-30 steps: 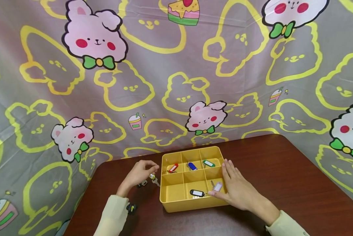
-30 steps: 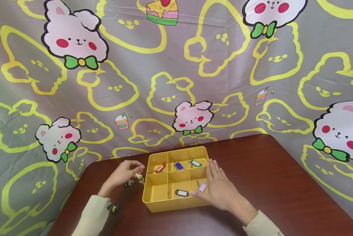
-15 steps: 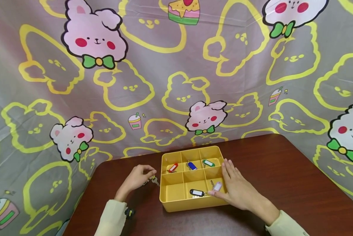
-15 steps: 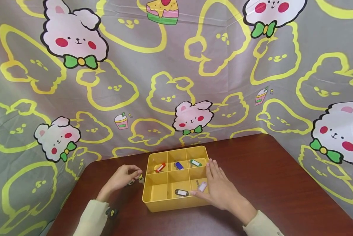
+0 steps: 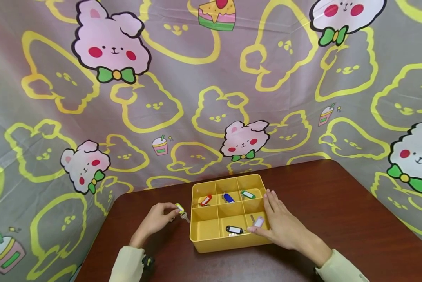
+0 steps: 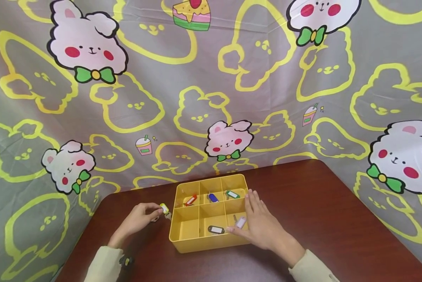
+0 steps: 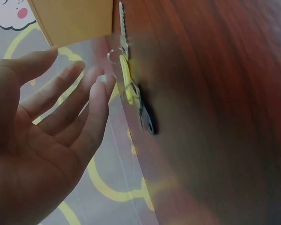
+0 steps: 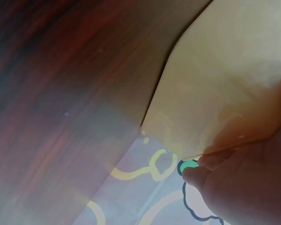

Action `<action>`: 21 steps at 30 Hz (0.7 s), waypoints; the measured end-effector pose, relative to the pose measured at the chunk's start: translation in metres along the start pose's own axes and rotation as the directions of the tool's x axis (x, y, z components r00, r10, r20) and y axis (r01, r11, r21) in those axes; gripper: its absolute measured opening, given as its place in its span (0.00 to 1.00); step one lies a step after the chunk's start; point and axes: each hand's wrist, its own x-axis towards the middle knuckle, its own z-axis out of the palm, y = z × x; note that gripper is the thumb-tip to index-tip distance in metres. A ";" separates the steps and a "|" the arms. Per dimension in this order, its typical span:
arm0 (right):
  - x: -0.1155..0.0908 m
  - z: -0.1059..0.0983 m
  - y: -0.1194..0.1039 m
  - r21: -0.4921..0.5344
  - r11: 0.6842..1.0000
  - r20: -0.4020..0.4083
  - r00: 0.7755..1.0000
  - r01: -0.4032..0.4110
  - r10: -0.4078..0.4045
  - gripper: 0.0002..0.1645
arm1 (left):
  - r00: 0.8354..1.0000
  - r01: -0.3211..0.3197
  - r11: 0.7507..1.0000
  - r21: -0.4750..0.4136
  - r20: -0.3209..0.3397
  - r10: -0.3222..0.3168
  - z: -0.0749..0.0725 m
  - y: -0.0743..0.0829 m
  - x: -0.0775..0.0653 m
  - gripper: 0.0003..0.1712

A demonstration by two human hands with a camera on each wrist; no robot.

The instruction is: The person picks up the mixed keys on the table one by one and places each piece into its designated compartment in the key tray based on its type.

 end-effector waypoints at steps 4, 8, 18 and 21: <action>0.000 0.000 0.000 0.005 1.000 0.004 1.000 -0.003 0.003 0.73 | 0.999 0.020 1.000 0.024 -0.030 -0.019 -0.002 -0.005 -0.003 0.10; 0.000 0.001 0.001 0.011 1.000 0.009 1.000 -0.009 0.009 0.73 | 0.999 0.020 0.999 0.042 -0.048 -0.018 -0.003 -0.008 -0.005 0.08; 0.000 0.002 0.001 0.004 1.000 -0.005 1.000 -0.006 0.006 0.73 | 0.996 0.000 0.992 0.123 -0.086 0.010 0.001 -0.013 -0.005 0.11; 0.000 0.002 0.001 0.008 1.000 -0.002 1.000 -0.006 0.006 0.73 | 0.994 -0.037 0.986 0.165 -0.091 0.052 0.002 -0.014 -0.005 0.14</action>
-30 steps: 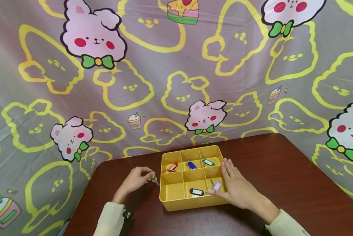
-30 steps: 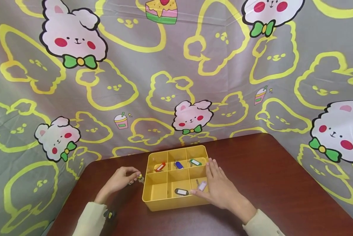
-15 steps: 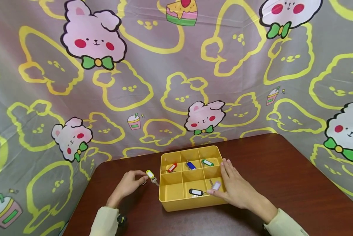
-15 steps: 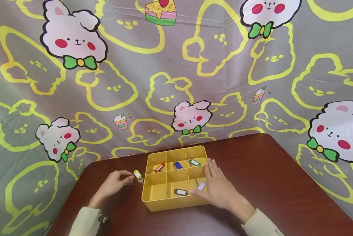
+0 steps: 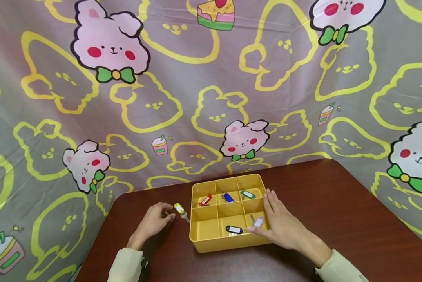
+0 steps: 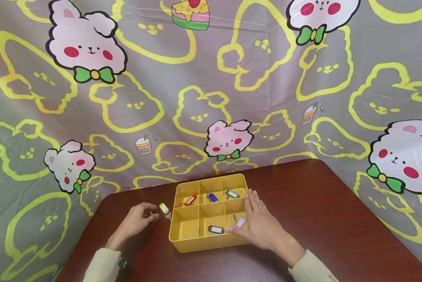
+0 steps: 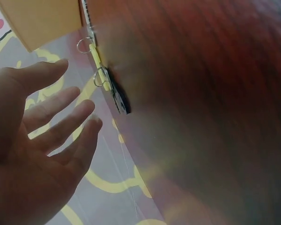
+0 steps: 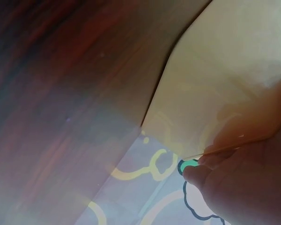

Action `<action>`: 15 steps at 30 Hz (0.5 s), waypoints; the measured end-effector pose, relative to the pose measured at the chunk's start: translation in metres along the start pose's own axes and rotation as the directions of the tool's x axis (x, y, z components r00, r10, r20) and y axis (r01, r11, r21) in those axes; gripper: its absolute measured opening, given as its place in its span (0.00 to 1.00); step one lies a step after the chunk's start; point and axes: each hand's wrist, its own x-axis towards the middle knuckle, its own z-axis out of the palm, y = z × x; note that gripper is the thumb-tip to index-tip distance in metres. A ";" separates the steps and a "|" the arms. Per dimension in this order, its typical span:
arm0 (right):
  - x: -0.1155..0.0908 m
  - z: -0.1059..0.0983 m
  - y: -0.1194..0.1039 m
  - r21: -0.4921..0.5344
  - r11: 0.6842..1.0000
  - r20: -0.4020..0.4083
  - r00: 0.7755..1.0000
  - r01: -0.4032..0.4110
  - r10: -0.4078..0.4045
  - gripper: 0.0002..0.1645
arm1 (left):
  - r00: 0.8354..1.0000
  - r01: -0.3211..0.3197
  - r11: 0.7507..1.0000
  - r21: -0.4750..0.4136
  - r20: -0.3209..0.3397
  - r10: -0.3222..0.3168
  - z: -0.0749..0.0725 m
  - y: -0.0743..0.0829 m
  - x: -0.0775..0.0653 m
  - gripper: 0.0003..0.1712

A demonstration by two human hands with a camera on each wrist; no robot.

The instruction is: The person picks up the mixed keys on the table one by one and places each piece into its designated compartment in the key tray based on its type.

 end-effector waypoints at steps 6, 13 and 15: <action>0.000 0.000 0.000 0.003 1.000 0.002 1.000 -0.001 0.001 0.73 | 1.000 -0.030 0.997 0.066 0.000 0.030 0.003 -0.002 0.000 0.17; 0.001 0.000 0.000 0.013 1.000 0.006 1.000 -0.008 0.008 0.73 | 0.999 -0.050 0.990 0.129 0.007 0.050 0.008 -0.002 -0.002 0.13; 0.001 0.000 0.000 0.014 1.000 0.006 1.000 -0.010 0.009 0.73 | 0.999 -0.052 0.988 0.146 0.011 0.051 0.010 -0.003 -0.002 0.13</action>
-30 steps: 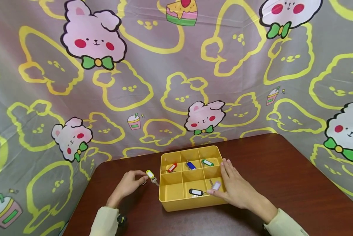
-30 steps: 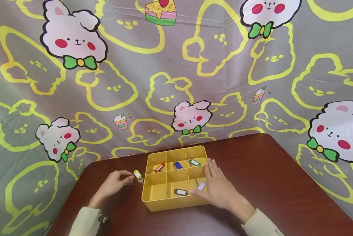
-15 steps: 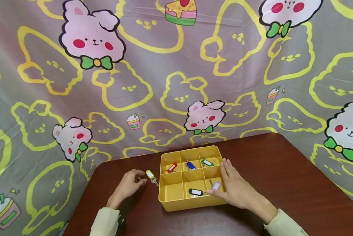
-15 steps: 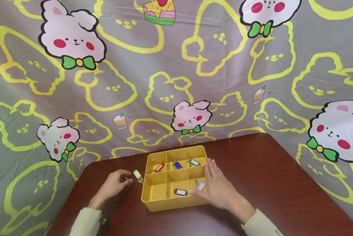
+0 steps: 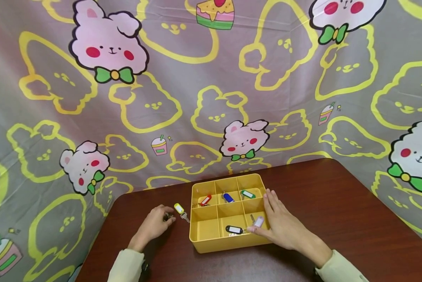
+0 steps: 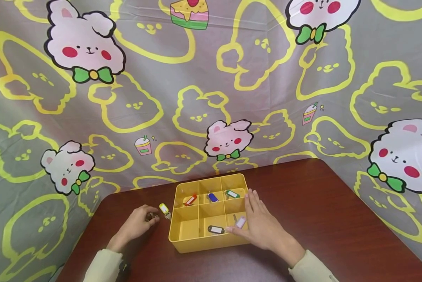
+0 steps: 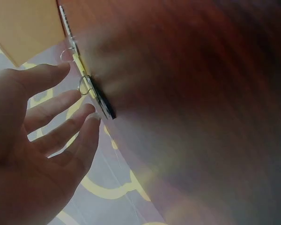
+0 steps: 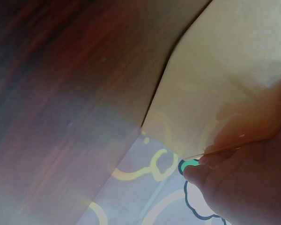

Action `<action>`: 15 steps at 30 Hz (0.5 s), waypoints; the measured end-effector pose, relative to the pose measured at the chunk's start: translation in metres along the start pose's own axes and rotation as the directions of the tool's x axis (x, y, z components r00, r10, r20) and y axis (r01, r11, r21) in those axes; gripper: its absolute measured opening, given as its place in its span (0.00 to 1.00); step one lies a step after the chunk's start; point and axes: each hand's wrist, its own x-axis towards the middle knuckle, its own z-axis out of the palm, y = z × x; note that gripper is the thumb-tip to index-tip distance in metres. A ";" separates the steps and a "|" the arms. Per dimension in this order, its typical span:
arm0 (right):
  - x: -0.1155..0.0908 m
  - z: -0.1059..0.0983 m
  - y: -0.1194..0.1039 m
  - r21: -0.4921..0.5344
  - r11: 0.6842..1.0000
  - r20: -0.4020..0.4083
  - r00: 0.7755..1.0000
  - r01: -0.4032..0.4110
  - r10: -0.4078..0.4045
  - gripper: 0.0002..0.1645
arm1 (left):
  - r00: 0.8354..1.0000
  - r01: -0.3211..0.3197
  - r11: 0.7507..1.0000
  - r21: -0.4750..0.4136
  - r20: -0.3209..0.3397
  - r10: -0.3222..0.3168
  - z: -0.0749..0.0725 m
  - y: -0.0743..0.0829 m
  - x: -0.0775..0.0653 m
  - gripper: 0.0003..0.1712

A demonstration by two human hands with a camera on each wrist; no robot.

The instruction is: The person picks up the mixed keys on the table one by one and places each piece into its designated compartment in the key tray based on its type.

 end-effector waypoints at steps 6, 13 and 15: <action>0.000 0.000 0.000 0.008 1.000 0.004 1.000 -0.008 0.008 0.74 | 1.000 0.012 1.000 0.016 0.016 -0.012 0.003 -0.001 0.001 0.13; -0.001 0.001 0.002 0.009 1.000 0.003 1.000 -0.006 0.006 0.74 | 1.000 0.003 0.998 0.055 0.020 -0.004 0.001 0.002 0.002 0.12; -0.001 0.002 0.002 0.008 1.000 0.001 1.000 -0.003 0.003 0.74 | 1.000 -0.003 0.998 0.064 0.019 0.002 0.002 0.002 0.003 0.11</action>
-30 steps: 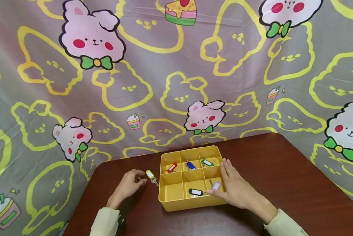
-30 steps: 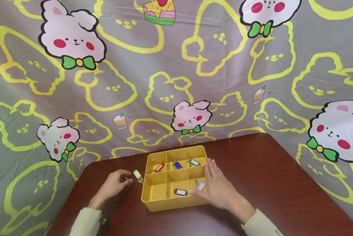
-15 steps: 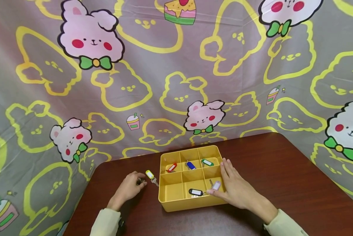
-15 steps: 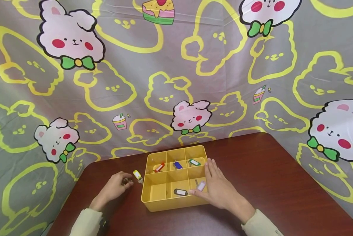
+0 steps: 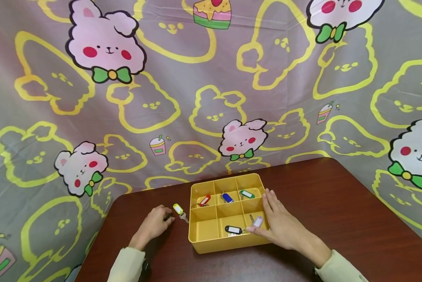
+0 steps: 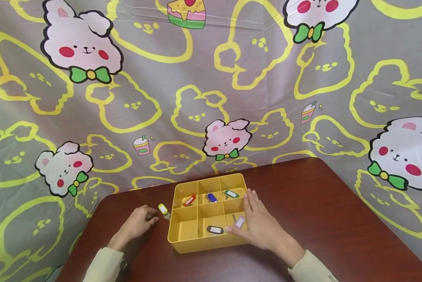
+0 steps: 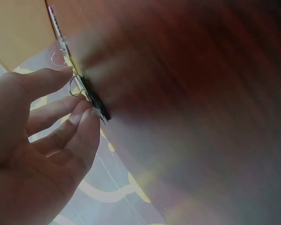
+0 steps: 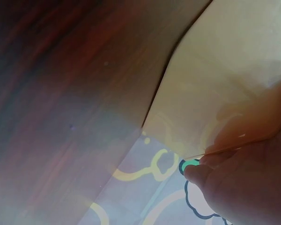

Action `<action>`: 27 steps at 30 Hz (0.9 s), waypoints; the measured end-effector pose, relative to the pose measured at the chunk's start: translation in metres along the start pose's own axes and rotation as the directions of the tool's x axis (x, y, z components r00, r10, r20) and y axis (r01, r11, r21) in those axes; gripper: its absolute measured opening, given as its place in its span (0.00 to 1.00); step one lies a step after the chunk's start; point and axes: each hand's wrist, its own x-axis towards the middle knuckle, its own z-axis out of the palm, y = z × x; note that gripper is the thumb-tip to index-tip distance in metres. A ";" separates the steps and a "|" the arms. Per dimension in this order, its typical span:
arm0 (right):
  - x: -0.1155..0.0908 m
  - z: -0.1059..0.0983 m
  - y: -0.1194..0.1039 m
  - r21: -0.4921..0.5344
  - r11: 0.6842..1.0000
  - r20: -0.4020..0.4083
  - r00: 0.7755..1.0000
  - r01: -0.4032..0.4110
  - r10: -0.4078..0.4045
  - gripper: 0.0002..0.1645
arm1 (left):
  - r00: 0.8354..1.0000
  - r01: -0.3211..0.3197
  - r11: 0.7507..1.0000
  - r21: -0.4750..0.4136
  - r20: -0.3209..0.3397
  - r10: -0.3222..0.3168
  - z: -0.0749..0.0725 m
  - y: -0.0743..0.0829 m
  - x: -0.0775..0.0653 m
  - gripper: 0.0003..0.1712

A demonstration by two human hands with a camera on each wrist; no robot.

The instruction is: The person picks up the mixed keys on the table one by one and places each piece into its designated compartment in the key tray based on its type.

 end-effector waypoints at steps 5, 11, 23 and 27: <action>0.000 0.001 0.001 -0.002 1.000 -0.004 1.000 0.002 -0.002 0.74 | 1.000 -0.014 1.000 0.003 -0.015 0.014 0.001 -0.002 0.002 0.10; 0.000 0.001 0.001 -0.003 1.000 -0.006 1.000 0.000 0.000 0.74 | 0.999 -0.032 0.999 0.013 -0.033 0.033 0.002 -0.004 0.004 0.08; -0.001 0.002 0.000 0.004 1.000 -0.009 1.000 0.004 -0.004 0.74 | 0.999 -0.035 0.999 -0.005 -0.030 0.035 0.002 -0.004 0.003 0.02; -0.001 0.001 0.000 0.011 1.000 -0.015 1.000 0.006 -0.005 0.74 | 1.000 -0.023 0.999 -0.029 -0.020 0.022 0.002 -0.002 0.004 0.02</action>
